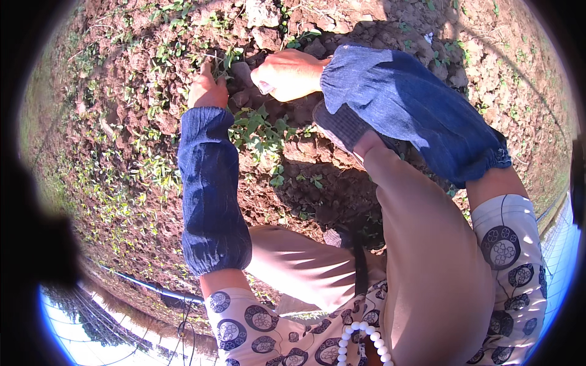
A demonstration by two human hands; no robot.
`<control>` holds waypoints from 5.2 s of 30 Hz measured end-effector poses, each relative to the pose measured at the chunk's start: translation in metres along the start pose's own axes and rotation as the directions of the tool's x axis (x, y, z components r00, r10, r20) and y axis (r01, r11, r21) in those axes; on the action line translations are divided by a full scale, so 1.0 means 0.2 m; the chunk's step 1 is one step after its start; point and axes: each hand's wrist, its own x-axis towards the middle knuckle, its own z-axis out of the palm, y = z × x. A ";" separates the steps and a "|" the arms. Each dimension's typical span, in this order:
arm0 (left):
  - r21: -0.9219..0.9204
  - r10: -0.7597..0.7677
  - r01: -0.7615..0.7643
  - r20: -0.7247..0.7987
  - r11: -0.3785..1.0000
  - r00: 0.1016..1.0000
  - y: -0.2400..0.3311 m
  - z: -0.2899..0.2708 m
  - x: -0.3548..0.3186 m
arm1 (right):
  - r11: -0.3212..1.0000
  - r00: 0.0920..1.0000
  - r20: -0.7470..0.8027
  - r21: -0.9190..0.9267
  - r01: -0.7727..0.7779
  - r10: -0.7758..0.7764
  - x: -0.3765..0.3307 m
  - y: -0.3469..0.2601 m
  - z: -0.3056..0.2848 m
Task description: The person removes weeds from the soil using a small trowel and by hand, placing the pulled plants into a basket.
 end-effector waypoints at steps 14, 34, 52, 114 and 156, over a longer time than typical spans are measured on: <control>-0.739 -0.302 0.067 -0.190 0.670 0.934 -0.36 0.05 0.08 | 0.935 0.982 -0.054 0.319 -0.156 0.182 0.00 -0.04 0.06; 0.413 -0.226 0.130 0.192 0.901 0.955 0.16 -0.06 0.49 | 0.944 0.968 0.000 0.222 -0.243 0.249 -0.39 -0.10 -0.11; 0.062 -0.241 0.233 0.162 0.970 0.957 0.10 -0.11 0.35 | 0.957 0.966 -0.183 0.258 -0.129 0.180 -0.43 -0.05 -0.05; 0.667 0.040 -0.170 0.205 0.726 0.978 -0.27 -0.21 0.52 | 0.916 0.953 -0.061 0.299 -0.267 0.297 -0.42 -0.11 -0.14; 0.420 -0.125 0.106 0.017 0.901 0.992 -0.55 -0.19 0.24 | 0.902 0.915 0.013 0.165 -0.399 0.403 -0.43 -0.17 -0.11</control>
